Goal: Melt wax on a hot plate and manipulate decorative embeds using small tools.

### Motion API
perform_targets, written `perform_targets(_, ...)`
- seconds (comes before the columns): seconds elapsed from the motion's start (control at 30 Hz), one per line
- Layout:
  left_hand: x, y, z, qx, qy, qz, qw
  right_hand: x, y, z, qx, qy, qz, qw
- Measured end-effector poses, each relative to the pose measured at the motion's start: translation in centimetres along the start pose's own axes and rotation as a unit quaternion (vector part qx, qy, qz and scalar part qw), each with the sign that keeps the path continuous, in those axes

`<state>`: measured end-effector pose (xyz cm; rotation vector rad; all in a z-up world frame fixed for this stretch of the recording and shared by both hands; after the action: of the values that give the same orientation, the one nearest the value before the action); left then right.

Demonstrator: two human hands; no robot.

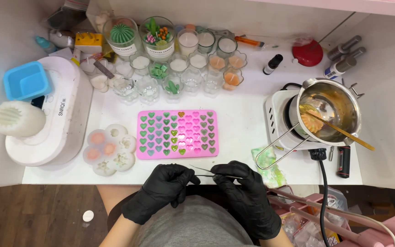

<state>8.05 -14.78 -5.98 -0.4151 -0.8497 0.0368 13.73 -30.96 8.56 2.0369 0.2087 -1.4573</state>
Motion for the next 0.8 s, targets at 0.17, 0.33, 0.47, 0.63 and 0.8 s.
perform_targets(0.17,2.1,0.0,0.0,0.037,-0.067,-0.001,0.997,2.9,1.8,1.5,0.049,-0.008,0.003,0.999)
perform_targets(0.33,5.2,1.9,2.5,0.117,-0.113,0.013,0.987,8.5,5.2,2.1,0.204,-0.168,-0.025,0.964)
perform_targets(0.47,5.6,3.1,2.9,0.125,-0.130,-0.002,0.984,10.3,6.2,1.2,0.224,-0.227,-0.024,0.947)
perform_targets(0.63,7.0,3.8,3.7,0.171,-0.138,0.001,0.976,9.7,5.3,-0.5,0.127,-0.160,0.103,0.974)
perform_targets(0.8,9.7,5.1,5.1,0.229,-0.245,-0.072,0.939,9.1,6.0,0.5,0.119,-0.146,0.075,0.979)
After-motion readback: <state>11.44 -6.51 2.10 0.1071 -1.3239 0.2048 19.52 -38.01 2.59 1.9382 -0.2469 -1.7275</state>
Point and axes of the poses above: each hand's wrist, its own z-axis away from the middle knuckle, its own y-axis out of the back of the hand, x = y × z, the point moved 10 cm from there along -z, towards the middle knuckle, and after that the axes turned 6 degrees about -x, right-handed, at the moved point
